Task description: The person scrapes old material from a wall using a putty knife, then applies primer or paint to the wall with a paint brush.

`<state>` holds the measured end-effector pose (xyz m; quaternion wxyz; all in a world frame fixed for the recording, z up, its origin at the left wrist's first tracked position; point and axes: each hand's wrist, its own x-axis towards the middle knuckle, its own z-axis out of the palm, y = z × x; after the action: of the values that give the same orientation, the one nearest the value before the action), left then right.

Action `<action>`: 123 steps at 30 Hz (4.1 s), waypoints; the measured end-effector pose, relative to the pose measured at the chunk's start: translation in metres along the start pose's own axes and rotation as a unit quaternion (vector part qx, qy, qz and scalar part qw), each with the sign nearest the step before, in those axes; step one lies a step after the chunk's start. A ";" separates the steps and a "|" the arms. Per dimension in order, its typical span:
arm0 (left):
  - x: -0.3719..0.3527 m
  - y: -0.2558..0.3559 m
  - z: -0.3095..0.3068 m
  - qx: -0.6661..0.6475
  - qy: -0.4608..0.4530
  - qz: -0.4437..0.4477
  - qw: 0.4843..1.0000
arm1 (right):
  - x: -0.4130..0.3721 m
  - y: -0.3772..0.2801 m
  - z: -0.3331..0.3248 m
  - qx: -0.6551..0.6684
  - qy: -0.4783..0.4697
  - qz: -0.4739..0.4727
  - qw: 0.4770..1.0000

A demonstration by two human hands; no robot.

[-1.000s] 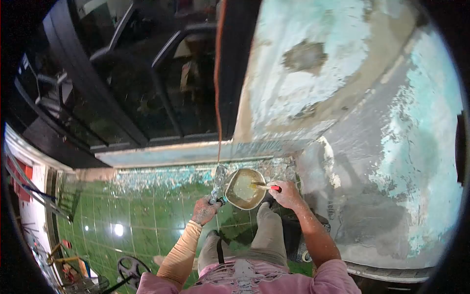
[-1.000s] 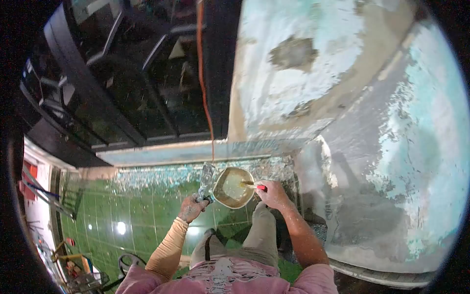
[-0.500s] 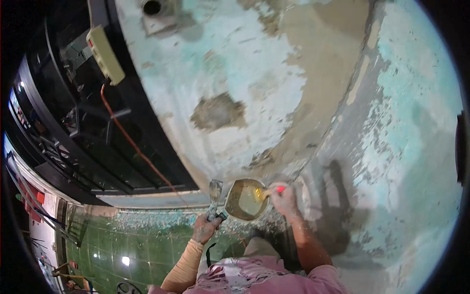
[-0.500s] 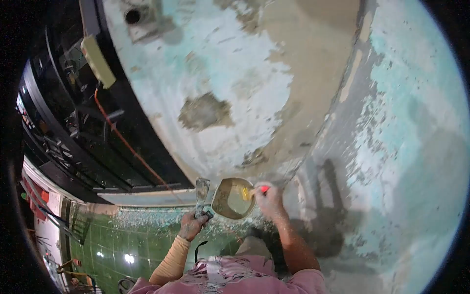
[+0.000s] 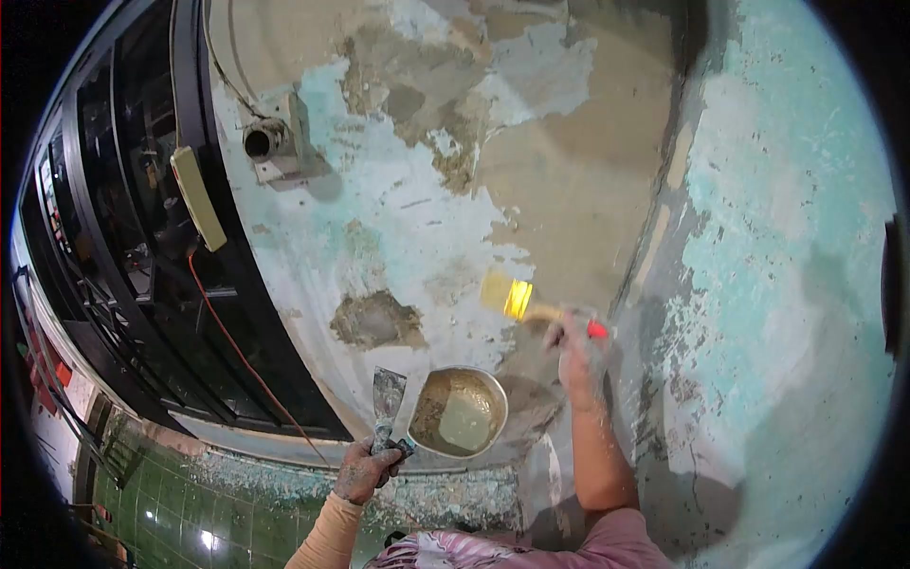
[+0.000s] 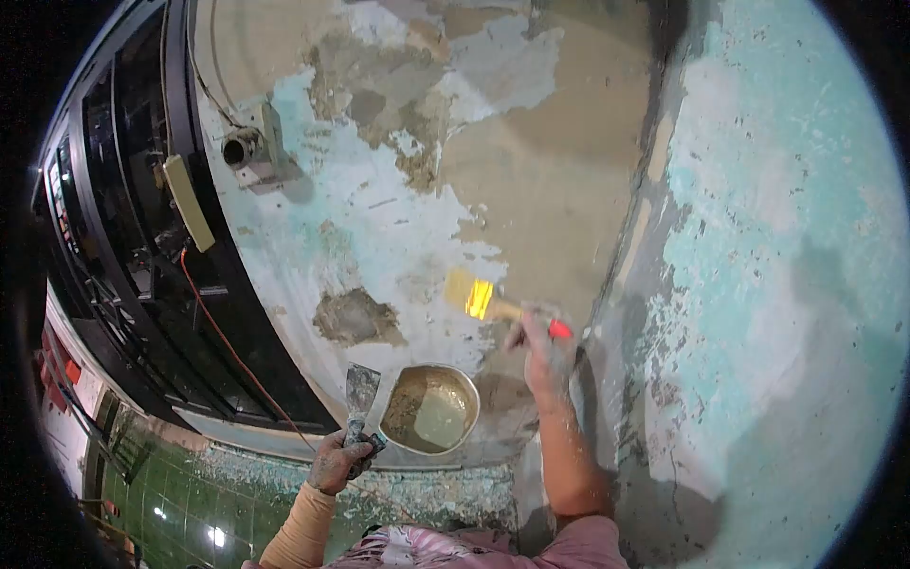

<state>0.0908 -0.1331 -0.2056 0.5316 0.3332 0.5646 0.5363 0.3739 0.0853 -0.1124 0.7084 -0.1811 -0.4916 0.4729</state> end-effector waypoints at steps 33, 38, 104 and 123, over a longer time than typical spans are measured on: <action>0.034 0.026 0.022 -0.016 -0.011 0.004 1.000 | 0.130 -0.029 0.005 -0.078 -0.024 -0.207 0.975; 0.034 0.017 0.016 -0.002 -0.009 -0.002 1.000 | 0.113 -0.013 -0.009 -0.096 -0.021 -0.209 0.973; 0.052 -0.013 0.027 0.039 -0.040 -0.062 0.996 | 0.020 0.059 -0.140 0.045 0.230 -0.078 0.969; 0.058 -0.025 0.074 0.207 0.005 0.061 0.976 | -0.090 0.033 -0.074 -0.507 -0.095 0.073 0.854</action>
<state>0.1543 -0.0645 -0.2333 0.4147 0.4675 0.6443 0.4408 0.4156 0.0409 -0.2173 0.4314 -0.5045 -0.7136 0.2237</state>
